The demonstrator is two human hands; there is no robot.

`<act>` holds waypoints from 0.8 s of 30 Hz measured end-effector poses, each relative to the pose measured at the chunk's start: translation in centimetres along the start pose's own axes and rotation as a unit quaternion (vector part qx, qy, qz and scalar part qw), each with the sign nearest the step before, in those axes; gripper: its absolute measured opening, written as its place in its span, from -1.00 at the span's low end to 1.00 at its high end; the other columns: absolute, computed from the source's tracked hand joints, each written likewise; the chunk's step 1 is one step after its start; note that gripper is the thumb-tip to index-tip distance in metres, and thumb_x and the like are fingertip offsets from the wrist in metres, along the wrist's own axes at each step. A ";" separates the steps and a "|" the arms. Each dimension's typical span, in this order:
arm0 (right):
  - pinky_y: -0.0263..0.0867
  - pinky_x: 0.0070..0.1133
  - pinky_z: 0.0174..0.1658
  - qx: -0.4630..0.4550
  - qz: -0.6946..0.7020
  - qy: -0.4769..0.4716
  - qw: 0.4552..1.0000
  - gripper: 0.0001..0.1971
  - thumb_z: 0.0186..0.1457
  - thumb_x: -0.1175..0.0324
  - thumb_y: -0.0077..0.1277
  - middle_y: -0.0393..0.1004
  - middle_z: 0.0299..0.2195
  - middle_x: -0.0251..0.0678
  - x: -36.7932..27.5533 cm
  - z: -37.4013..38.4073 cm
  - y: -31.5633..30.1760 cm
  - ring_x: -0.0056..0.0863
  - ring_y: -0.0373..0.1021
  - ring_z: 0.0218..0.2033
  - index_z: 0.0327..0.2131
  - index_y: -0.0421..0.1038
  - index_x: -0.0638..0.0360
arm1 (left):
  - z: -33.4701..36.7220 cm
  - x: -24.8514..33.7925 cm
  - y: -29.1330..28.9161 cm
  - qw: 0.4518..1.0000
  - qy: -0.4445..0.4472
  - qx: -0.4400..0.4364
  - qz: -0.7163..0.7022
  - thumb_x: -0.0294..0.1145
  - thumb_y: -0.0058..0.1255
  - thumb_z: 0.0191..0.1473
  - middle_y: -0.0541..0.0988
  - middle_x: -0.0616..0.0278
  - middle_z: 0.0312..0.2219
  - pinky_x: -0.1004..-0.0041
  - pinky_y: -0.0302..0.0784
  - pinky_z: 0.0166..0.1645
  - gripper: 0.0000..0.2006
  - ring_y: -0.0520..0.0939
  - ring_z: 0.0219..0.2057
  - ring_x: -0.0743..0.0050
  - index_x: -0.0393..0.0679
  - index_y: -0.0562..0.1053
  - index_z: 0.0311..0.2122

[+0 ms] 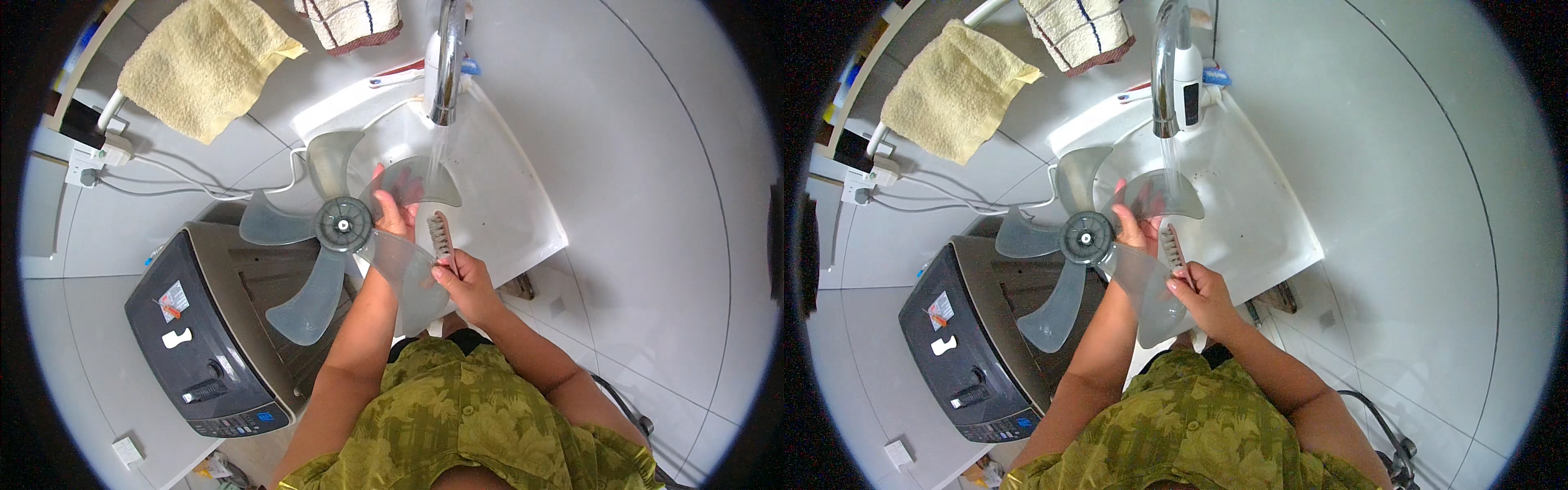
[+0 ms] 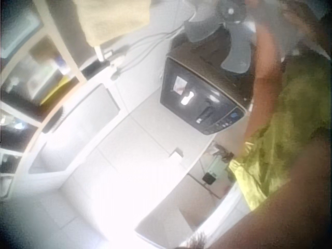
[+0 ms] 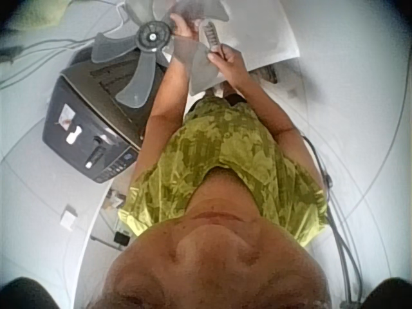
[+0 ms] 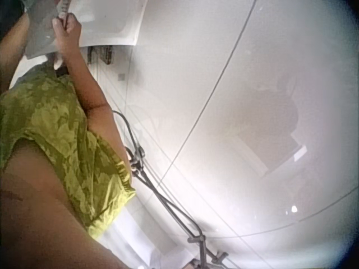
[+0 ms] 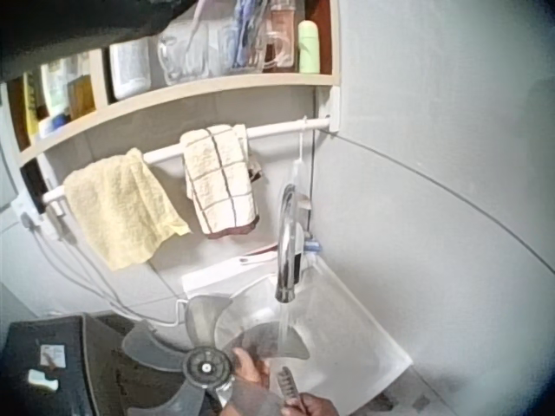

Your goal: The person scrubs a detached fan blade assembly under running water using a brush and a pink sponge. They rotate the fan to clean each blade and the central hub, then rinse the cleaning tools and the fan before the clip ends.

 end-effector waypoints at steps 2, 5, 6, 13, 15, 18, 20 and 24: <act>0.17 -0.69 -0.39 0.002 -0.021 -0.037 0.999 -0.85 0.12 0.38 -0.01 0.39 -0.51 -0.48 0.4 -0.1 -0.1 -0.74 0.22 -0.50 -0.33 0.33 0.28 | 0.2 -0.2 0.3 0.999 -0.024 -0.022 -0.014 -0.10 -0.25 0.24 0.19 0.00 0.15 0.31 0.33 0.12 -0.43 0.34 0.10 0.22 0.07 -0.08 0.28; 0.21 -0.65 -0.37 -0.042 -0.129 -0.020 0.991 -0.84 0.15 0.38 -0.07 0.40 -0.53 -0.41 -1.1 -0.8 -0.7 -0.68 0.26 -0.50 -0.35 0.34 0.30 | 0.1 -0.5 0.3 0.998 -0.042 -0.043 0.008 -0.23 -0.28 0.26 0.17 -0.05 0.15 0.31 0.37 0.07 -0.47 0.36 0.09 0.18 0.09 -0.08 0.28; 0.23 -0.63 -0.37 -0.008 -0.113 -0.051 0.992 -0.83 0.16 0.37 -0.09 0.41 -0.53 -0.39 -1.1 -0.5 -1.5 -0.65 0.28 -0.50 -0.32 0.36 0.30 | 0.1 -0.5 0.3 0.998 -0.045 -0.048 0.022 -0.27 -0.28 0.26 0.17 -0.07 0.14 0.31 0.38 0.06 -0.48 0.36 0.08 0.16 0.10 -0.07 0.28; 0.35 -0.40 -0.35 0.234 -0.420 -0.235 0.845 -0.69 0.11 0.23 -0.02 0.51 -0.44 -0.26 -5.6 4.4 -7.8 -0.26 0.45 -0.44 -0.05 0.43 -0.10 | -0.8 -0.2 1.3 0.991 -0.080 -0.066 0.083 -0.49 -0.19 0.19 0.24 0.05 0.10 0.31 0.36 0.08 -0.41 0.40 0.06 0.19 0.14 -0.04 0.28; 0.35 -0.40 -0.35 0.197 -0.460 -0.212 0.839 -0.69 0.10 0.21 -0.02 0.51 -0.43 -0.28 -5.1 6.5 -9.5 -0.27 0.45 -0.41 -0.05 0.44 -0.12 | -0.8 -0.3 1.4 0.990 -0.086 -0.081 0.071 -0.51 -0.15 0.16 0.30 0.10 0.06 0.30 0.38 0.08 -0.39 0.43 0.02 0.31 0.08 -0.02 0.28; 0.33 -0.41 -0.32 0.155 -0.497 -0.186 0.833 -0.70 0.08 0.20 -0.01 0.51 -0.42 -0.29 -4.5 8.8 -8.0 -0.28 0.44 -0.36 -0.08 0.46 -0.14 | -0.7 -1.1 0.0 0.974 -0.128 -0.078 0.171 -0.56 -0.15 0.14 0.32 0.14 0.05 0.36 0.43 0.02 -0.36 0.47 -0.04 0.36 0.05 -0.04 0.28; 0.33 -0.46 -0.27 0.128 -0.520 -0.161 0.829 -0.70 0.08 0.26 0.01 0.53 -0.37 -0.26 -5.6 9.2 -4.9 -0.28 0.44 -0.35 -0.07 0.46 -0.09 | 0.3 -2.2 -2.6 0.961 -0.169 -0.068 0.207 -0.59 -0.15 0.13 0.33 0.16 0.04 0.39 0.45 0.00 -0.33 0.49 -0.07 0.38 0.05 -0.07 0.30; 0.33 -0.38 -0.32 0.104 -0.534 -0.198 0.815 -0.73 0.08 0.19 -0.02 0.52 -0.41 -0.27 -5.3 10.6 -6.0 -0.26 0.43 -0.36 -0.12 0.49 -0.17 | -0.5 0.4 1.3 0.988 -0.104 -0.070 0.087 -0.61 -0.15 0.11 0.33 0.17 0.04 0.37 0.47 -0.02 -0.26 0.49 -0.07 0.38 0.08 -0.16 0.31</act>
Point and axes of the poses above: each hand's wrist, its own z-axis towards the middle knuckle, its own y-axis out of the palm, x = y × z, the point moved 3 cm from there along z, towards the middle knuckle
